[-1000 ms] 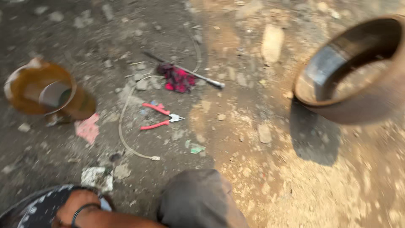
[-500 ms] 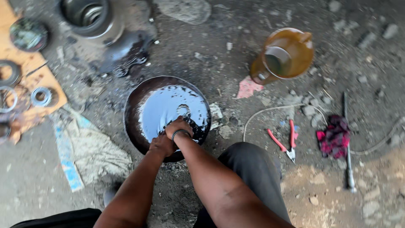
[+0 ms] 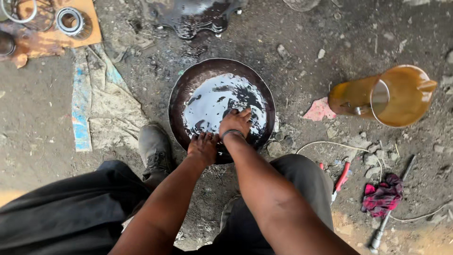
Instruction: The person cleans several small mechanical parts by hand in a metal pan filled with a dark liquid. They scrub each part individually, rinse it in the liquid, and place the cleaned parts on a nearby cardboard sheet.
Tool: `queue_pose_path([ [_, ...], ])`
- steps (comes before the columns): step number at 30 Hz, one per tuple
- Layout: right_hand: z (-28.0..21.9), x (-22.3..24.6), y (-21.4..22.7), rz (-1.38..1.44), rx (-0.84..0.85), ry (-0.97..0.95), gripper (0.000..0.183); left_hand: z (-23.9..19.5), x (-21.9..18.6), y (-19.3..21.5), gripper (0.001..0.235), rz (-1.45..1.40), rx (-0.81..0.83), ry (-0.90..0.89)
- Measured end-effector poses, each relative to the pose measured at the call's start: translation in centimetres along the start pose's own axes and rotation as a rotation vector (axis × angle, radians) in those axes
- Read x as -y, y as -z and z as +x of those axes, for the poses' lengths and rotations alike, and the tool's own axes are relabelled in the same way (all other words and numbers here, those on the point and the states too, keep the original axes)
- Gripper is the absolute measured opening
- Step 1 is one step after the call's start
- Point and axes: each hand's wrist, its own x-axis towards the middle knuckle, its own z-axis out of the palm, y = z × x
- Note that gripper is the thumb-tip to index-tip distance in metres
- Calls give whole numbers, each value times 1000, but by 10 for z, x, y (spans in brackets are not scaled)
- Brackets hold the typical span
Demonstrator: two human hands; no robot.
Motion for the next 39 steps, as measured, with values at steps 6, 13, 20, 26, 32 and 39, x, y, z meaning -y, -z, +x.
queue_pose_path([
  [6,17,-11,-19,-89,-57,84,32,7,9,3,71,-165,75,-7],
  [13,60,-15,-10,819,244,52,22,23,18,-7,50,-329,-115,2],
  [20,33,-40,15,1032,406,222,13,88,39,13,49,-1920,-201,68],
  [26,19,-36,4,602,4,453,31,95,58,18,28,-2200,-90,-140],
  [32,-17,-30,-32,-272,53,667,45,88,75,18,30,-2420,-32,-170],
  [39,9,-40,-26,-139,-149,386,58,88,79,5,23,-2469,-35,-258],
])
